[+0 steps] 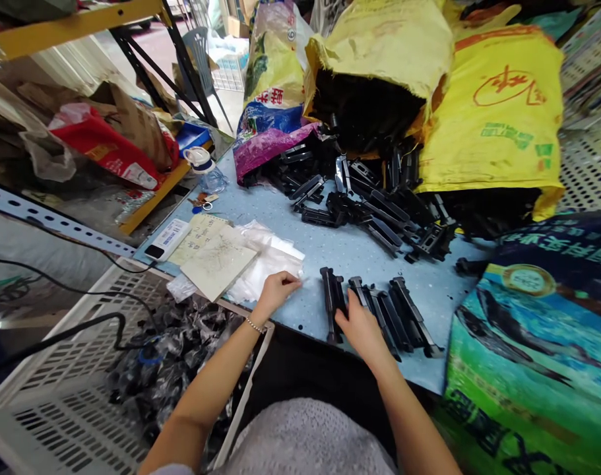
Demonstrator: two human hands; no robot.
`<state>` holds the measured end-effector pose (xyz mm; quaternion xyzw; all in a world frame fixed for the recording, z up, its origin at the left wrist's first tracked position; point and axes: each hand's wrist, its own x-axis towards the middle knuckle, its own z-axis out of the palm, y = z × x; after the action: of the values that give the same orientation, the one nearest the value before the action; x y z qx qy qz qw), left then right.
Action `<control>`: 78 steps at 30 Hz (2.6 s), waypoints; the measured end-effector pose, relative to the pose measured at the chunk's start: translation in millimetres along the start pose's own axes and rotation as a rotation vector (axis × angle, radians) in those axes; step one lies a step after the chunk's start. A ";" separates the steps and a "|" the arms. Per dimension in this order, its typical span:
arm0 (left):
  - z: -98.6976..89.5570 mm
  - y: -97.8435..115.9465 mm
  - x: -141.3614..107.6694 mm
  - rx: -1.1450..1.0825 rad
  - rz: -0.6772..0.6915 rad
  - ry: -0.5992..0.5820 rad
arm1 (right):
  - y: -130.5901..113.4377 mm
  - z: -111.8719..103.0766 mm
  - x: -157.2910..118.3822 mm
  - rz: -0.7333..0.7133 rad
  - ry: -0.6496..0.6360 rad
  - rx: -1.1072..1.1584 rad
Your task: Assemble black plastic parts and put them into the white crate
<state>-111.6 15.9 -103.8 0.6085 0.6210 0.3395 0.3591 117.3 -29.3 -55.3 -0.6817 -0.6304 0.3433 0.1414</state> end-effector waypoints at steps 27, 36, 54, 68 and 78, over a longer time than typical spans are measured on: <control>-27.9 46.6 -28.6 0.190 0.253 -0.059 | 1.1 -17.5 -19.4 0.040 -0.549 1.051; -28.9 39.4 -43.0 0.237 0.214 -0.146 | 5.6 -15.3 -25.1 0.205 -0.546 1.236; -10.8 59.8 -79.5 0.109 0.638 -0.374 | 11.5 24.1 -14.8 0.227 -0.433 1.381; -92.6 57.3 -140.6 0.520 0.218 -0.612 | -6.9 -30.3 -51.6 -0.347 -0.097 0.108; -58.4 -53.2 -135.4 0.501 -0.300 -0.688 | 58.2 -42.0 -24.9 -0.010 -0.137 -0.057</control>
<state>-188.8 -120.1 -115.2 0.6575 0.6097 -0.0993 0.4314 189.6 -52.7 -54.0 -0.6573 -0.6517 0.3700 0.0801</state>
